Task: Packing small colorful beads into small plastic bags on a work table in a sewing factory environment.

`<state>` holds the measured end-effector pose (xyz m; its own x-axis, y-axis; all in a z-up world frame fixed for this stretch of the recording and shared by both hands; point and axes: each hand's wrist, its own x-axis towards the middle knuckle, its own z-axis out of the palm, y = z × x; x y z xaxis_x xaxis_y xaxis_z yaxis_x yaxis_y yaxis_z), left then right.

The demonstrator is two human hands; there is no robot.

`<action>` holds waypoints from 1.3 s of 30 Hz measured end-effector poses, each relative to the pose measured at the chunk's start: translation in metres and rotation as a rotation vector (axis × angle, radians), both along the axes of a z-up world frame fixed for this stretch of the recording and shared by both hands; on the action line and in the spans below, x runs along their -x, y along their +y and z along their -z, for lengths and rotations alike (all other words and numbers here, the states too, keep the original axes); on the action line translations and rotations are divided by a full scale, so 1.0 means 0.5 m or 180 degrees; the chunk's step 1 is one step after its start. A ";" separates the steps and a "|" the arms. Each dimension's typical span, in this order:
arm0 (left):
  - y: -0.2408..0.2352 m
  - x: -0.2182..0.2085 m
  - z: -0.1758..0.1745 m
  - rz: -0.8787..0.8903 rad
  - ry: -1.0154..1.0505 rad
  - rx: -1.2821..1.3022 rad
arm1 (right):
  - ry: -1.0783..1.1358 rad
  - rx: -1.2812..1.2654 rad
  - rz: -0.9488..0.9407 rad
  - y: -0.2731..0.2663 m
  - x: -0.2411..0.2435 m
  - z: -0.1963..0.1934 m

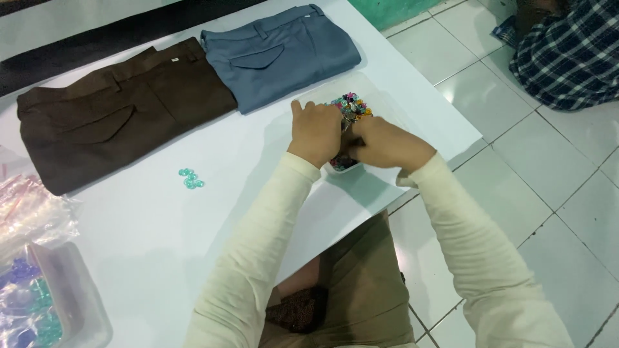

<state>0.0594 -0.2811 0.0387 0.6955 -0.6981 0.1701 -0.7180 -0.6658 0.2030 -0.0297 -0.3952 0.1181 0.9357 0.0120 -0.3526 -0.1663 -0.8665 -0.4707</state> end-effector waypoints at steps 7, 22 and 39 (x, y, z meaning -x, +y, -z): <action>0.015 -0.003 -0.036 -0.0175 -0.0519 0.0171 | -0.0777 0.0137 -0.0012 -0.037 -0.015 -0.017; 0.004 -0.014 -0.014 0.0042 -0.0196 -0.0124 | -0.0459 0.0191 -0.0179 -0.040 -0.023 -0.005; 0.002 -0.008 -0.001 0.0153 -0.0066 0.0260 | -0.1232 0.0324 -0.0187 -0.086 -0.022 0.008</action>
<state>0.0636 -0.2801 0.0390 0.6573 -0.7137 0.2419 -0.7533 -0.6124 0.2400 -0.0188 -0.4381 0.1141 0.9983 0.0526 0.0235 0.0576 -0.9146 -0.4003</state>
